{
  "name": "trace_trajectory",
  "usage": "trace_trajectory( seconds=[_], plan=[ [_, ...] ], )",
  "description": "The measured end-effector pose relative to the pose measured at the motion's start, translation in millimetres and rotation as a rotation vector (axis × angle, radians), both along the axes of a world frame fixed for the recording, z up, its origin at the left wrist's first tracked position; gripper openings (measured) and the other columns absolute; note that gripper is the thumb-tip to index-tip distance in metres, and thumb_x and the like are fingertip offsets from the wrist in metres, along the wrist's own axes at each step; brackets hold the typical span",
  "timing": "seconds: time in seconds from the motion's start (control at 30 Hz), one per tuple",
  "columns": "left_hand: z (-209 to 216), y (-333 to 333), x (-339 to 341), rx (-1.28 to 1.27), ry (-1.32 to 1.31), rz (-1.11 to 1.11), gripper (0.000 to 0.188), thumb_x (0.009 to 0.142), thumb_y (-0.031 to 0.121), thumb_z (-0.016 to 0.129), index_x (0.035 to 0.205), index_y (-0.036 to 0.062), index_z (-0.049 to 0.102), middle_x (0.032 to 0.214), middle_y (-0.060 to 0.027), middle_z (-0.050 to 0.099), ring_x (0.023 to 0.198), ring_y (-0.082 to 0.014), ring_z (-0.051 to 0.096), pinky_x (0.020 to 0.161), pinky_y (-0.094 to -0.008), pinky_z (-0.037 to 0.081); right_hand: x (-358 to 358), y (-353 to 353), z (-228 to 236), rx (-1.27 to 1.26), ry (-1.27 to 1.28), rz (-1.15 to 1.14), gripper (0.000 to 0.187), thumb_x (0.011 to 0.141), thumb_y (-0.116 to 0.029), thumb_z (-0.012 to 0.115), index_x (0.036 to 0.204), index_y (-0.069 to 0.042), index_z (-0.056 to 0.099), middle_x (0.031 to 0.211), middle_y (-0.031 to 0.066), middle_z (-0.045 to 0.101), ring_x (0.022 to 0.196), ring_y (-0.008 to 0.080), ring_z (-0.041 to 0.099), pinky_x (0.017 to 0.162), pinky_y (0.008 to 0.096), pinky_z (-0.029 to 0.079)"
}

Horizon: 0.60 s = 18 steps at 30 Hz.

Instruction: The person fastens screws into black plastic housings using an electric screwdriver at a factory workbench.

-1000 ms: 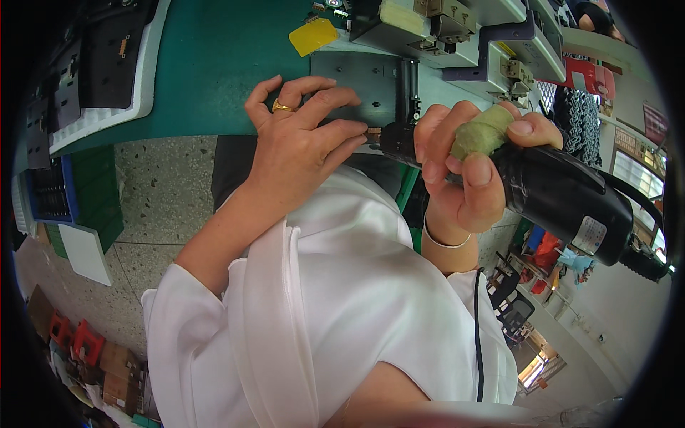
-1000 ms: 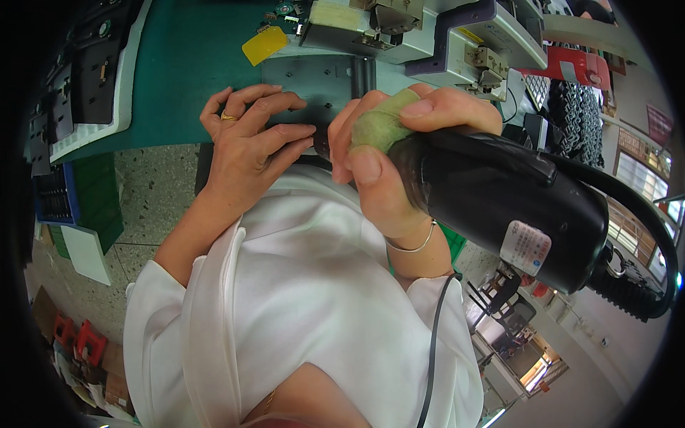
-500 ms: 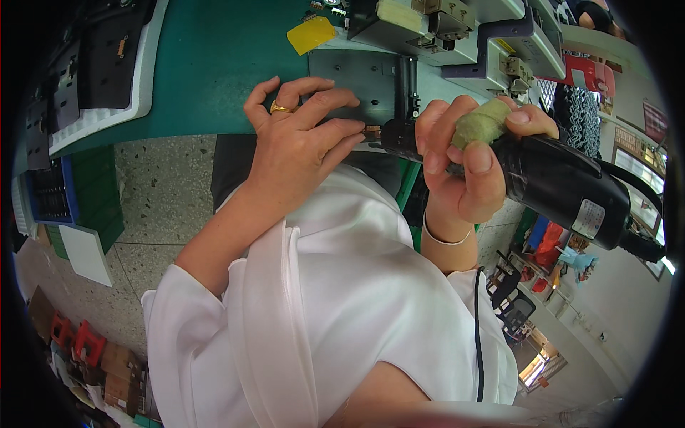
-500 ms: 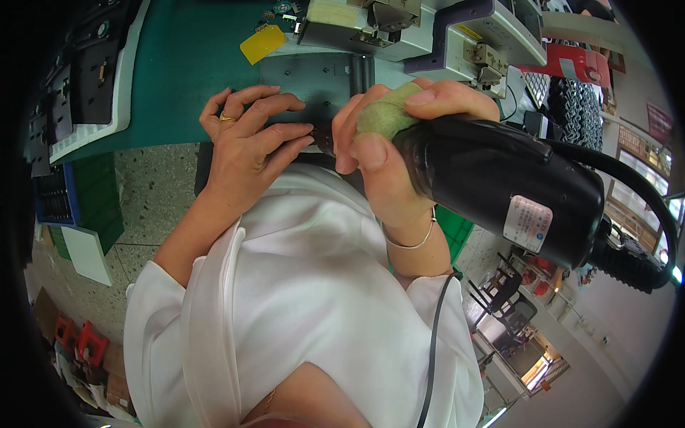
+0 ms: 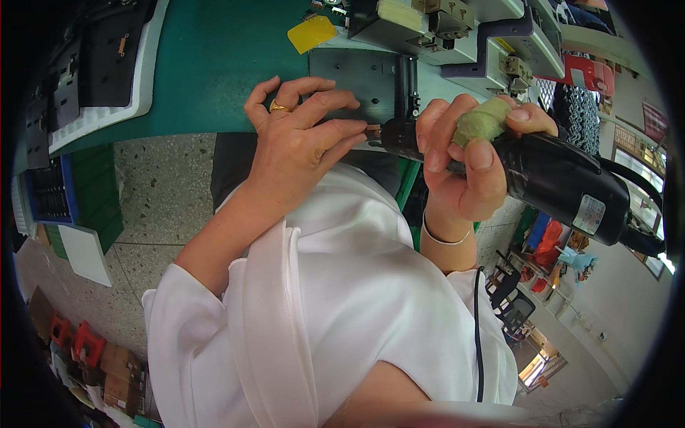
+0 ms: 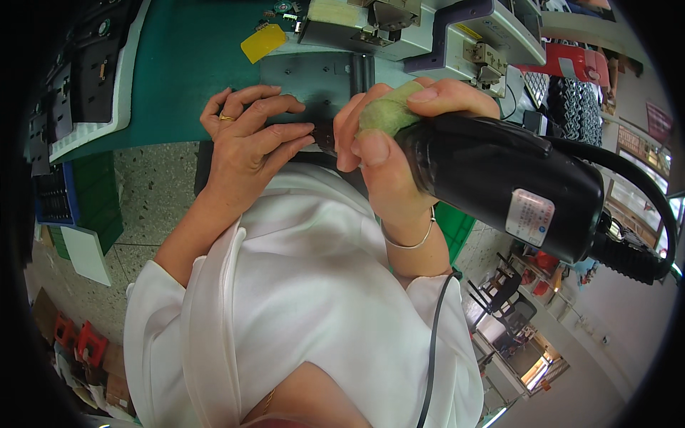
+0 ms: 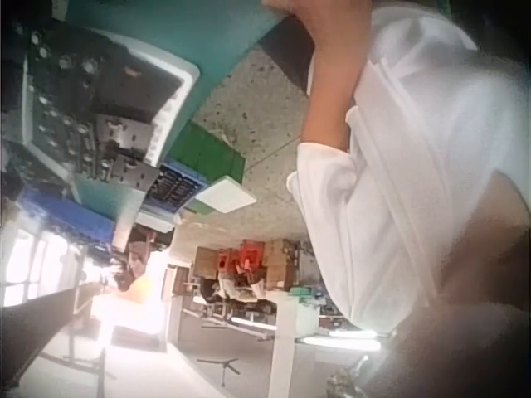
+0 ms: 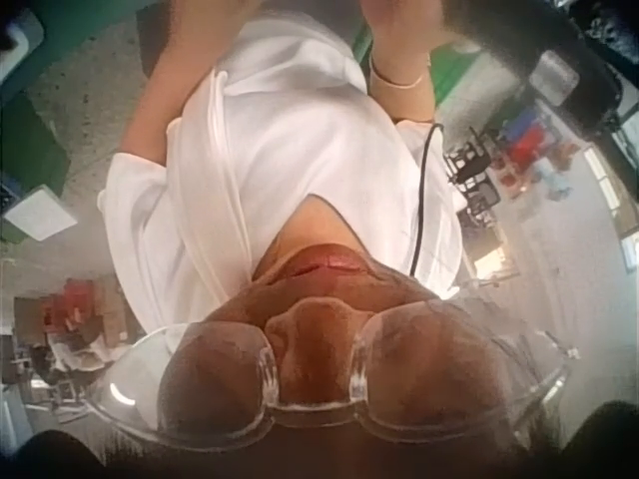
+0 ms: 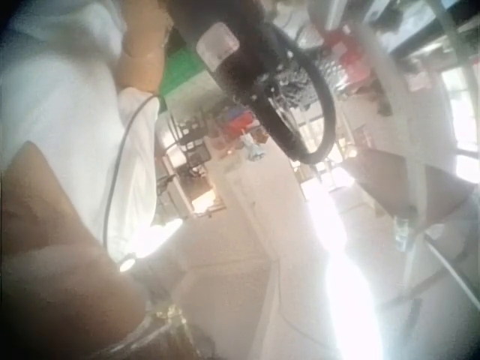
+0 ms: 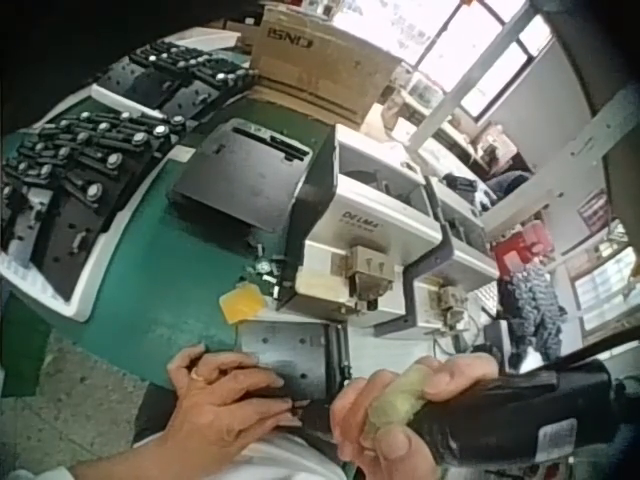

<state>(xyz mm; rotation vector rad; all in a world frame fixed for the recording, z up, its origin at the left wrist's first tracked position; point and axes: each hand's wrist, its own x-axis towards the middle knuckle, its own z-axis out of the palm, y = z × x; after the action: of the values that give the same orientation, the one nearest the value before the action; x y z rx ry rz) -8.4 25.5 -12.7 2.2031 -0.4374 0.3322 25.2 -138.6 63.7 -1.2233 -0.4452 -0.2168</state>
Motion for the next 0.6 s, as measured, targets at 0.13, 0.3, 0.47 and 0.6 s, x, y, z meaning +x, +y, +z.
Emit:
trace_trajectory(
  seconds=[0.13, 0.3, 0.47, 0.6],
  plan=[
    [-3.5, 2.0, 0.5, 0.003, -0.007, 0.010, 0.015, 0.072, 0.016, 0.081, 0.086, 0.0186, 0.075, 0.107, 0.0055, 0.067, 0.114, -0.0176, 0.057, 0.105, -0.0428, 0.023, 2.3, -2.7, -7.0, -0.055, -0.043, 0.007, 0.048, 0.085, -0.009, 0.073, 0.114, -0.011, 0.035, 0.069, 0.0064, 0.049, 0.045, 0.0168, 0.051, 0.043, 0.0305, 0.045],
    [-3.5, 1.3, 0.3, 0.041, -0.004, 0.006, 0.015, 0.072, 0.016, 0.081, 0.086, 0.0178, 0.075, 0.107, 0.0046, 0.067, 0.114, -0.0180, 0.057, 0.104, -0.0424, 0.024, 0.2, -6.1, -9.1, -0.158, -0.026, 0.013, 0.044, 0.088, -0.014, 0.071, 0.119, -0.014, 0.040, 0.073, 0.0079, 0.051, 0.045, 0.0194, 0.049, 0.046, 0.0351, 0.043],
    [-4.0, 1.5, 0.3, 0.049, -0.006, 0.007, 0.015, 0.072, 0.015, 0.081, 0.086, 0.0180, 0.075, 0.107, 0.0048, 0.067, 0.113, -0.0182, 0.057, 0.104, -0.0431, 0.024, -2.7, 2.0, -8.3, -0.138, 0.028, -0.103, 0.049, 0.084, -0.015, 0.076, 0.116, -0.015, 0.039, 0.075, 0.0085, 0.050, 0.045, 0.0198, 0.049, 0.044, 0.0344, 0.043],
    [-4.4, 1.0, -0.7, 0.044, -0.006, 0.014, 0.015, 0.072, 0.016, 0.080, 0.086, 0.0181, 0.074, 0.108, 0.0050, 0.066, 0.113, -0.0181, 0.057, 0.104, -0.0439, 0.024, -3.0, -0.1, -7.6, -0.156, 0.030, -0.038, 0.049, 0.084, -0.017, 0.077, 0.115, -0.014, 0.039, 0.076, 0.0091, 0.050, 0.045, 0.0198, 0.049, 0.044, 0.0339, 0.043]
  ],
)
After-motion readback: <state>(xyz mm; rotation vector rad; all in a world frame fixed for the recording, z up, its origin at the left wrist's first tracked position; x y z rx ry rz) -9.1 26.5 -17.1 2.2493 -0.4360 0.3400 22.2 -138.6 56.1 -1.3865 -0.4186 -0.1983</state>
